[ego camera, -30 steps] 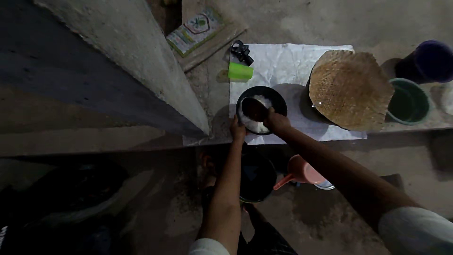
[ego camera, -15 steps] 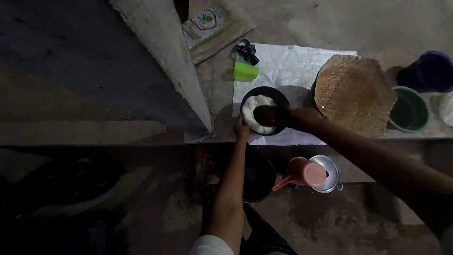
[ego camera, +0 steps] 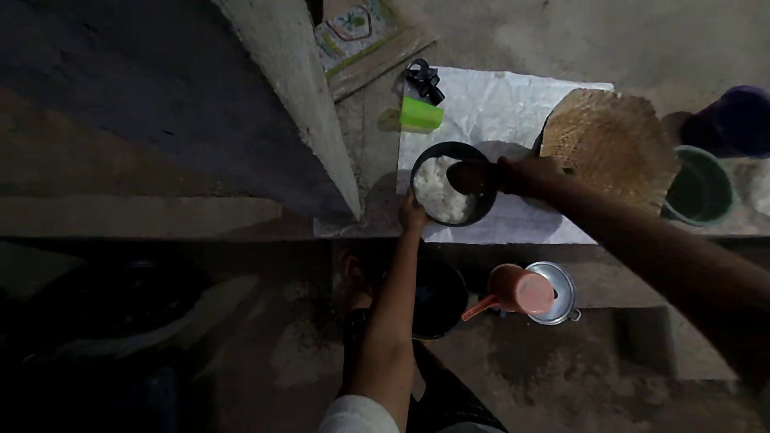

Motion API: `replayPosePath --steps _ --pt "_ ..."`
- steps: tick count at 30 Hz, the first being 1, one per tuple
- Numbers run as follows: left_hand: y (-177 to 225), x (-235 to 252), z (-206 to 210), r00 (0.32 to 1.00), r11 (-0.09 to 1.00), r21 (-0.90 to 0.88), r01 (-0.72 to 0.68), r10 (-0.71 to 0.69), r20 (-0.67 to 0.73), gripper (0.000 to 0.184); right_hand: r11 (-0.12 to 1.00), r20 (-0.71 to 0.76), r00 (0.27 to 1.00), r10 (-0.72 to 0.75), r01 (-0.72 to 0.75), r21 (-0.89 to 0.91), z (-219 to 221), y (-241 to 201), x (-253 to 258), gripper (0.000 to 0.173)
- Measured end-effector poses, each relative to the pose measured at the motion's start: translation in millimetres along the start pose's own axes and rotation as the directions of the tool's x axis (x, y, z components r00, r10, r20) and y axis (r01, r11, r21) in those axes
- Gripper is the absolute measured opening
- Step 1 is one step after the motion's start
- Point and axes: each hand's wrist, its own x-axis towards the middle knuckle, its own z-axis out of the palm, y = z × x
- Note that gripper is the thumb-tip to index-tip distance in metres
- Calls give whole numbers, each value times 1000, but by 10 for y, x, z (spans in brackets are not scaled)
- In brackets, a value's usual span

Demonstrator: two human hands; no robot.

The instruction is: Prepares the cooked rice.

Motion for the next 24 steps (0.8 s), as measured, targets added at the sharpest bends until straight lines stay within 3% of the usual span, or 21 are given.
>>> replayPosePath --steps 1,2,4,6,10,16,24 --pt "14 -9 -5 1000 1000 6 -2 2 7 62 998 251 968 -10 26 -57 -416 -155 -127 53" --pt "25 -14 -7 1000 1000 11 0 0 10 61 990 354 935 -31 76 -115 -596 -257 -203 53" --pt "43 -18 -10 1000 999 34 4 -4 0 61 960 394 914 -94 188 -209 -632 -392 -300 43" --pt "34 -9 -2 1000 1000 14 8 -8 -5 61 939 402 904 -144 253 -234 -469 -548 -317 33" --pt "1 10 5 1000 999 -37 -2 2 -5 61 935 438 888 -141 266 -237 44 -894 -160 29" --pt "41 -9 -5 1000 999 33 -6 6 -1 62 985 304 953 -3 55 -165 387 -721 -344 47" --pt "17 -19 -9 1000 1000 -9 -1 1 10 62 989 273 955 118 -138 55 523 -488 -291 57"
